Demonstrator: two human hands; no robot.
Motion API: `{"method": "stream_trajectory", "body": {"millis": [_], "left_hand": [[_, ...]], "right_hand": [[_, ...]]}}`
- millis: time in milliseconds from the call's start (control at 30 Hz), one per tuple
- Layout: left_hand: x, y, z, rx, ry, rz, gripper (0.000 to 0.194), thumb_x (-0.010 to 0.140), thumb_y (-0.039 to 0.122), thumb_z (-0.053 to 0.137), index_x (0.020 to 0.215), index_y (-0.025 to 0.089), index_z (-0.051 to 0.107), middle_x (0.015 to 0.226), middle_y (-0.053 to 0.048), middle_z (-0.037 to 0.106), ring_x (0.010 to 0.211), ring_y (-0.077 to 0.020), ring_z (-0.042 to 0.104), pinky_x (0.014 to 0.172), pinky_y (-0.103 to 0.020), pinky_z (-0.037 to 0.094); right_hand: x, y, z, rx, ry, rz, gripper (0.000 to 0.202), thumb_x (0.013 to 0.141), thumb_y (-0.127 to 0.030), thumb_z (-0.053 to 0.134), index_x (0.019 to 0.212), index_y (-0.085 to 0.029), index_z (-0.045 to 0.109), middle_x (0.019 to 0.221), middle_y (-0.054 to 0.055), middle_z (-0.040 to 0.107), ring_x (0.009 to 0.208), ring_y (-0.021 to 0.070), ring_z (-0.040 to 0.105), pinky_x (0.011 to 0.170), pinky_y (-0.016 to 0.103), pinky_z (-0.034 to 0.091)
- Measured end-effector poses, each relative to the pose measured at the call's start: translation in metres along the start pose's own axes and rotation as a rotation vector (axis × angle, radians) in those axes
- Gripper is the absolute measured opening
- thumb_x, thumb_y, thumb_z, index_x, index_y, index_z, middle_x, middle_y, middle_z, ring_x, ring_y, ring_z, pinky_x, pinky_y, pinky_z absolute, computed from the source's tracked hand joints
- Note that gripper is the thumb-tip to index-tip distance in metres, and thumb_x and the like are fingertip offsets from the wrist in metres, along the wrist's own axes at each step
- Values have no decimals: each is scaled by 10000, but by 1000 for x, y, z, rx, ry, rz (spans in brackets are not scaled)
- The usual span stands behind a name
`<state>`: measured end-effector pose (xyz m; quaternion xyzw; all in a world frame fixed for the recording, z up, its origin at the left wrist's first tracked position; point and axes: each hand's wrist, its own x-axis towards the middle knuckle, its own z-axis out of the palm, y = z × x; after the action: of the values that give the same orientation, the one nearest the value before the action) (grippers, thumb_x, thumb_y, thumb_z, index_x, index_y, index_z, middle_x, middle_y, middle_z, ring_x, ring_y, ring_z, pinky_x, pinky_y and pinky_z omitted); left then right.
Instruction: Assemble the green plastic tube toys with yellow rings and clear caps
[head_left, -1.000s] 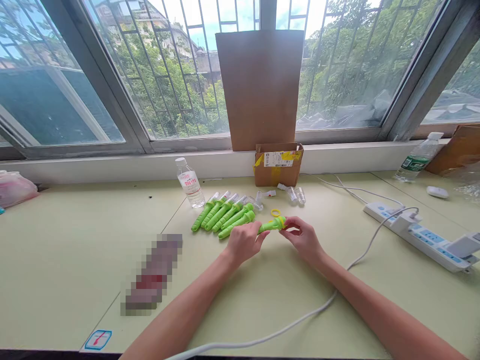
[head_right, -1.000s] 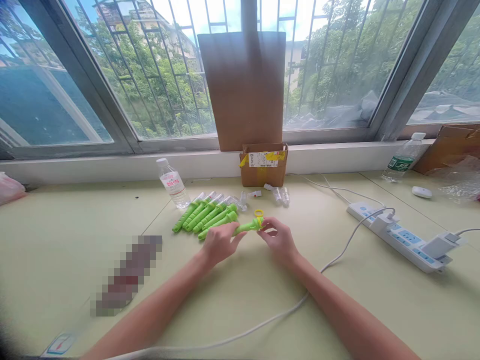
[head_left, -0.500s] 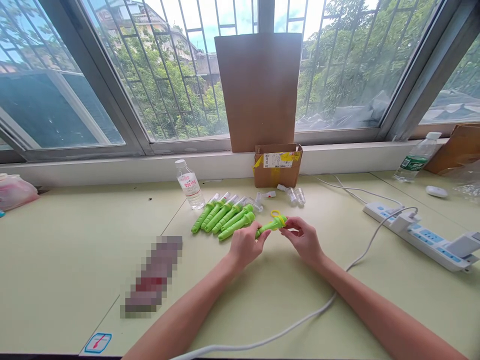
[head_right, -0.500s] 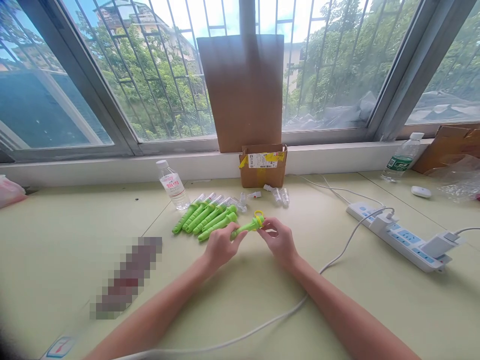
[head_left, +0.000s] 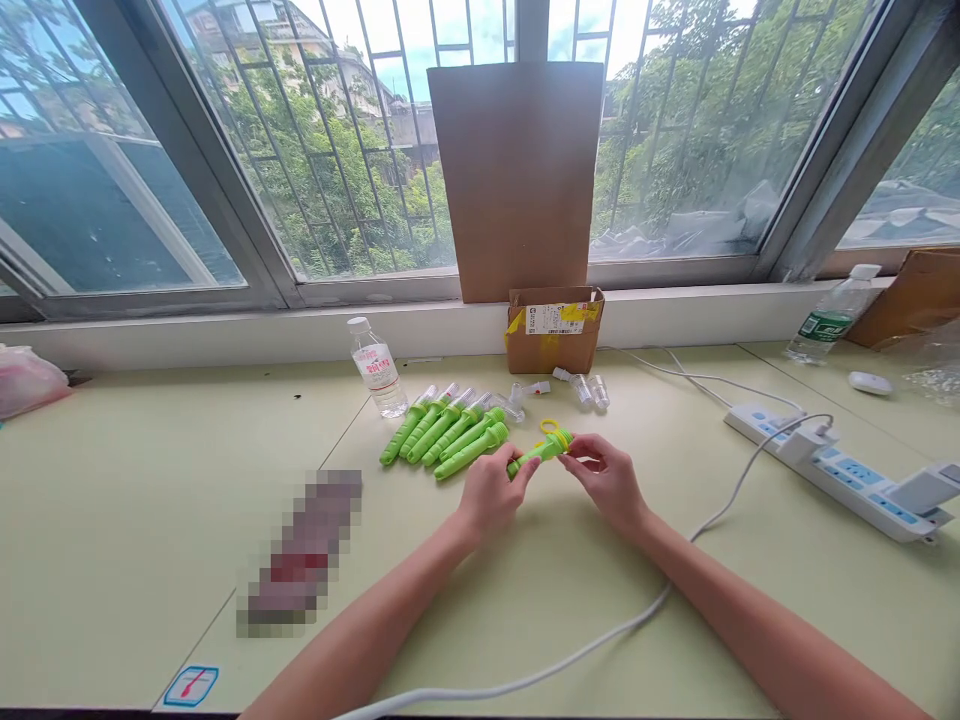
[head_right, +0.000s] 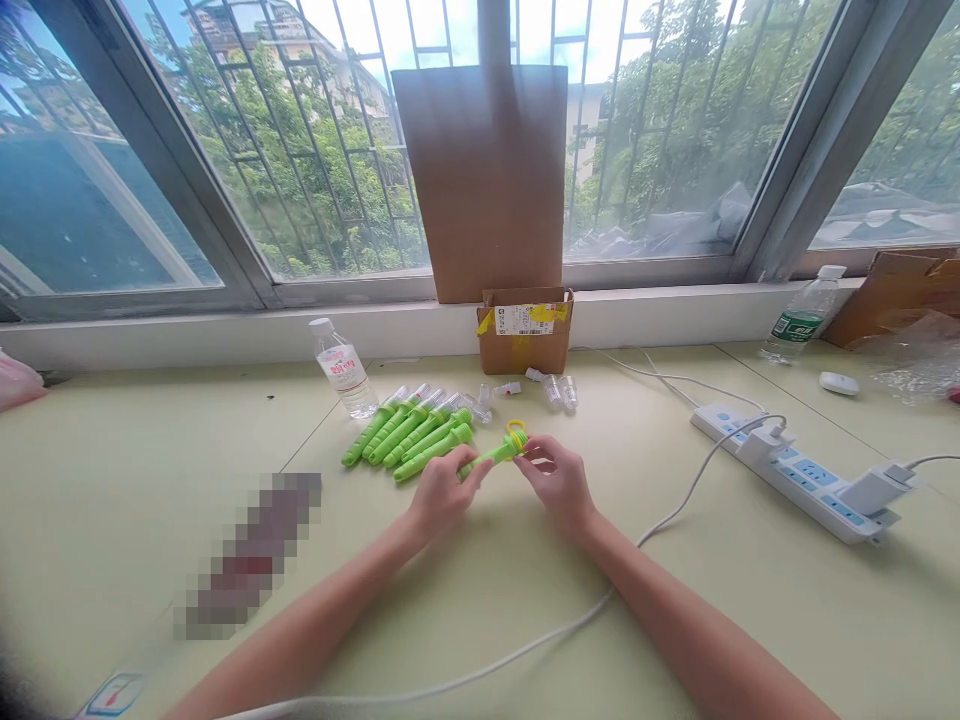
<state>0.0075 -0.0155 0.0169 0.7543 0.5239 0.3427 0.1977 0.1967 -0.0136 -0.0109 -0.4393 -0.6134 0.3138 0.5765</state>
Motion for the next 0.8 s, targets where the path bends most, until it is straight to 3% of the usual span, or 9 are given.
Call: {"method": "stream_trajectory", "body": {"millis": [367,633,800], "left_hand": [[4,7,-7,-287,-110,-161,398,821,550,486,690,180,548,537,-7,621,494,-115,464,504,-227,326],[9,5,-12,-473,-348,-379,519,774,670,456,782,159,543,571,-15,635,336,-53,314,376,-209,233],[11,4,-13,-543,-397,-456,535,748,688,480,774,157,530,557,-17,628,336,-47,298,371,-202,186]], "right_hand": [[2,1,-2,-17,-45,-17,197,758,-338,675,875,-206,587,871,45,647,791,199,654,591,312,588],[1,-1,-3,-15,-82,-16,207,772,-364,659,883,-211,576,975,66,648,836,210,646,559,302,586],[2,1,-3,3,-92,-14,245,761,-405,666,882,-205,593,1003,73,653,824,209,651,612,346,608]]}}
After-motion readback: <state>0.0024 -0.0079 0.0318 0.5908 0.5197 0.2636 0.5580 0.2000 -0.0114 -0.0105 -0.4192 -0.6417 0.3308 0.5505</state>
